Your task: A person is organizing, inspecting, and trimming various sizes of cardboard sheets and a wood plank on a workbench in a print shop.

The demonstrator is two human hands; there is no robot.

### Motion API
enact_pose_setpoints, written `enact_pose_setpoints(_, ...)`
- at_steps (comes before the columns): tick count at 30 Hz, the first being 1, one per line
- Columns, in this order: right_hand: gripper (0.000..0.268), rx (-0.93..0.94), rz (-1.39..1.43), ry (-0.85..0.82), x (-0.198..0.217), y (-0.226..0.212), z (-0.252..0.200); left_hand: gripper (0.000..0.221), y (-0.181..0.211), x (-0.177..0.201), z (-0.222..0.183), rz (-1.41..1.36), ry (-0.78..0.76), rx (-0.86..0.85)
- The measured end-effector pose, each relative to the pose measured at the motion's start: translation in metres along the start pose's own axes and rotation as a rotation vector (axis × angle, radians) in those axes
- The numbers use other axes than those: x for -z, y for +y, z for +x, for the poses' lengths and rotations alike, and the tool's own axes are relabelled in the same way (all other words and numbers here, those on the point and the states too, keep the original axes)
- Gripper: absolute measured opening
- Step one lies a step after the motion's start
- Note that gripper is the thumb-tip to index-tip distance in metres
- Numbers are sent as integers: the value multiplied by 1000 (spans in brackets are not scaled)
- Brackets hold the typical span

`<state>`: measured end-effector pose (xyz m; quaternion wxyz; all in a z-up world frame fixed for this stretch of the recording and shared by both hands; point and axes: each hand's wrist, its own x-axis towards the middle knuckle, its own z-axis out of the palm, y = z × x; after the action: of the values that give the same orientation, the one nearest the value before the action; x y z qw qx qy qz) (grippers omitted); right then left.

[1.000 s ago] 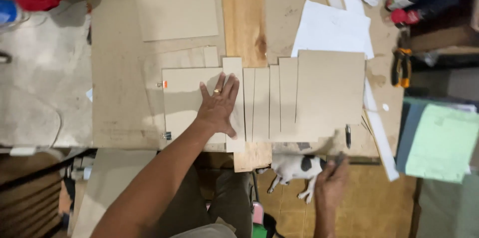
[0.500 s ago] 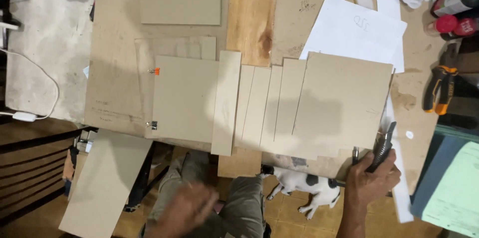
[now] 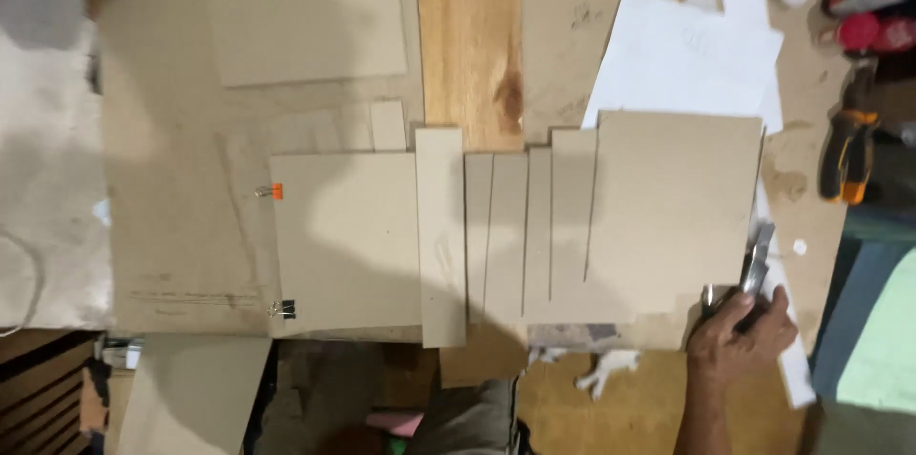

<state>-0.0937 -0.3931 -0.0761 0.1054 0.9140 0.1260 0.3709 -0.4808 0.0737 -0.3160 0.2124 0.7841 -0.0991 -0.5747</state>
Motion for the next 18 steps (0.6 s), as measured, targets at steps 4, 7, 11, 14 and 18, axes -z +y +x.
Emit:
enact_pose_setpoints(4, 46, 64, -22, -89, -5, 2, -16, 32, -24, 47, 36, -9, -142, 113)
enact_pose_setpoints(7, 32, -243, 55, -218, -7, 7, -43, 37, -10, 64, 81, -56, -189, 200)
enact_pose_setpoints(11, 41, -500, 97, -221, -22, 14, -73, 47, 16, 22, 117, -163, -192, 249)
enact_pose_setpoints(14, 43, -513, 190, -189, -30, 8, -65, 47, 42, -24, 98, -204, -236, 200)
enact_pose_setpoints(18, 48, -511, 90, -279, -21, 8, -68, 47, 72, -50, 89, -260, -223, 143)
